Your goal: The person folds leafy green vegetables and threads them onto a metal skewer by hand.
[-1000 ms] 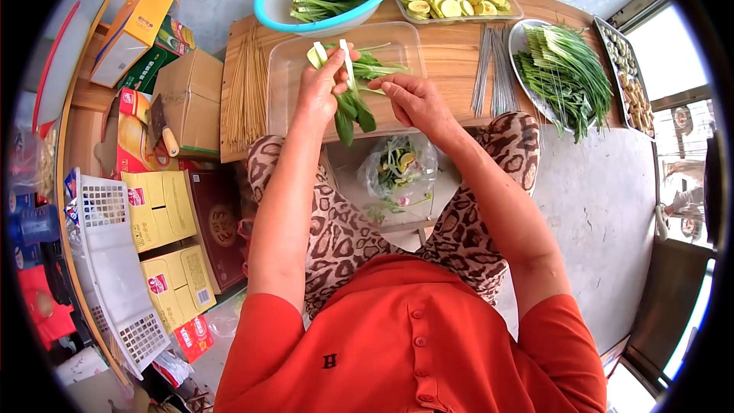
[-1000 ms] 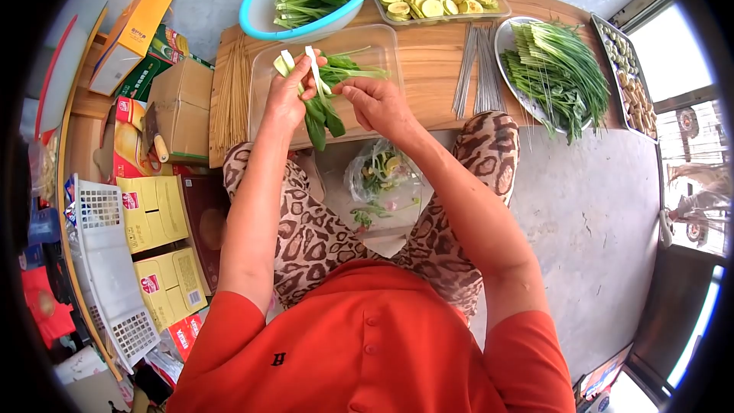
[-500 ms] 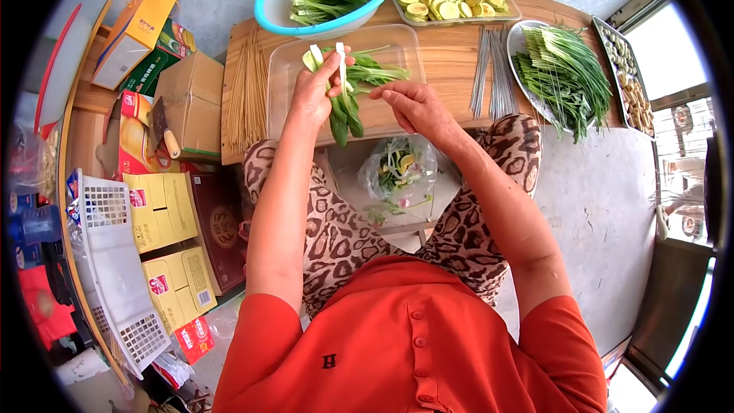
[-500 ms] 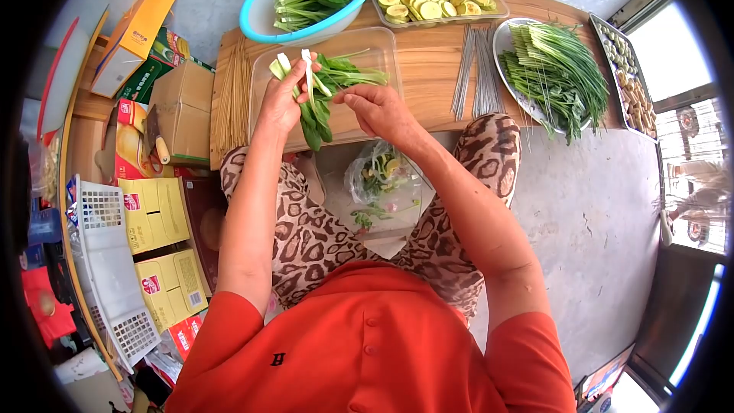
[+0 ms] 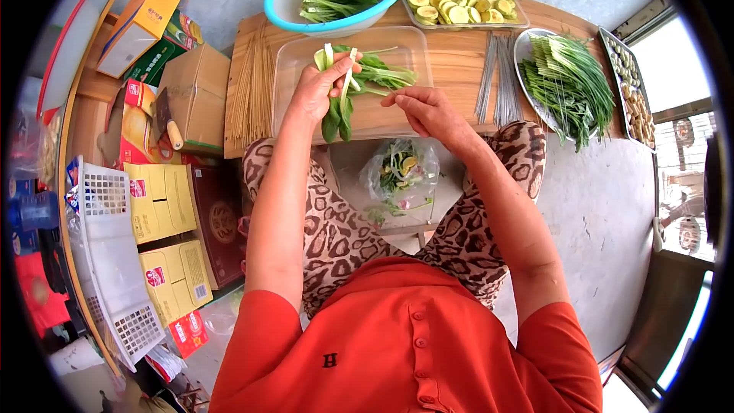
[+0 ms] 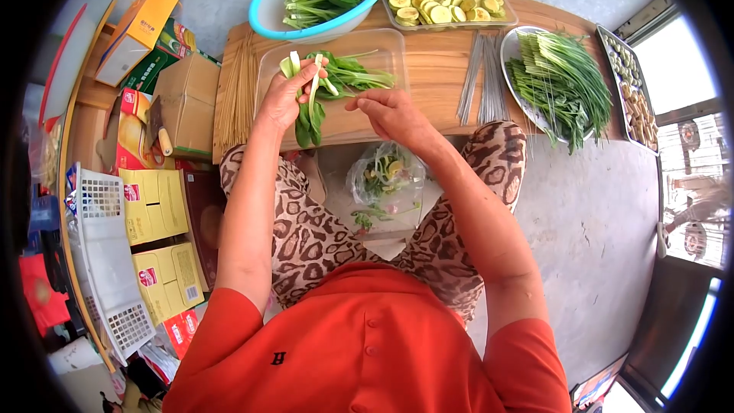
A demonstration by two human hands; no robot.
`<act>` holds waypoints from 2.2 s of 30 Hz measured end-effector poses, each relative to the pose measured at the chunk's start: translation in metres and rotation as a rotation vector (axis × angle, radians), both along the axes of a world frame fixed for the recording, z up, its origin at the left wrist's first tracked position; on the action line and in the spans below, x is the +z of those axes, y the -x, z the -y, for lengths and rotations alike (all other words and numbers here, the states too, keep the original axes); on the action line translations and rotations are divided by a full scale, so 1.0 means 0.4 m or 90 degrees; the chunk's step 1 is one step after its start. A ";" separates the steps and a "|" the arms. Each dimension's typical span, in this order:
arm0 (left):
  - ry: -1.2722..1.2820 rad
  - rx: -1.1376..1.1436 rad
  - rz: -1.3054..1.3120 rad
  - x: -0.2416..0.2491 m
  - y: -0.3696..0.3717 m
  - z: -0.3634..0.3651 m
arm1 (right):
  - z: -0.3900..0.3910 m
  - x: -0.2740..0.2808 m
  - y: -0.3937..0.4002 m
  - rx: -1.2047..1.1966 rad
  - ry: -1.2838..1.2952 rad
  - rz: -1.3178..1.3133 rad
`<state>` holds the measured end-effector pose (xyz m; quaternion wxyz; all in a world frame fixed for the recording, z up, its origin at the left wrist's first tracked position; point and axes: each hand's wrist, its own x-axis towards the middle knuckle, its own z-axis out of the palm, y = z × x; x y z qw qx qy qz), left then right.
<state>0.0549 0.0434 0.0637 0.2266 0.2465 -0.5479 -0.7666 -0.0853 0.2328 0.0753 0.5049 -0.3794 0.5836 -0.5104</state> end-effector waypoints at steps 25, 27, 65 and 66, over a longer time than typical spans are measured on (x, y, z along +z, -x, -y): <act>-0.063 0.052 -0.042 -0.055 0.022 -0.013 | 0.008 0.003 -0.013 -0.067 0.013 0.072; -0.076 0.059 -0.049 -0.063 0.025 -0.008 | 0.009 0.004 -0.023 -0.062 0.004 0.066; 0.398 0.299 0.091 -0.067 0.073 -0.062 | 0.035 -0.015 -0.061 -0.084 0.006 0.105; 0.398 0.299 0.091 -0.067 0.074 -0.065 | 0.035 -0.013 -0.063 -0.084 0.006 0.105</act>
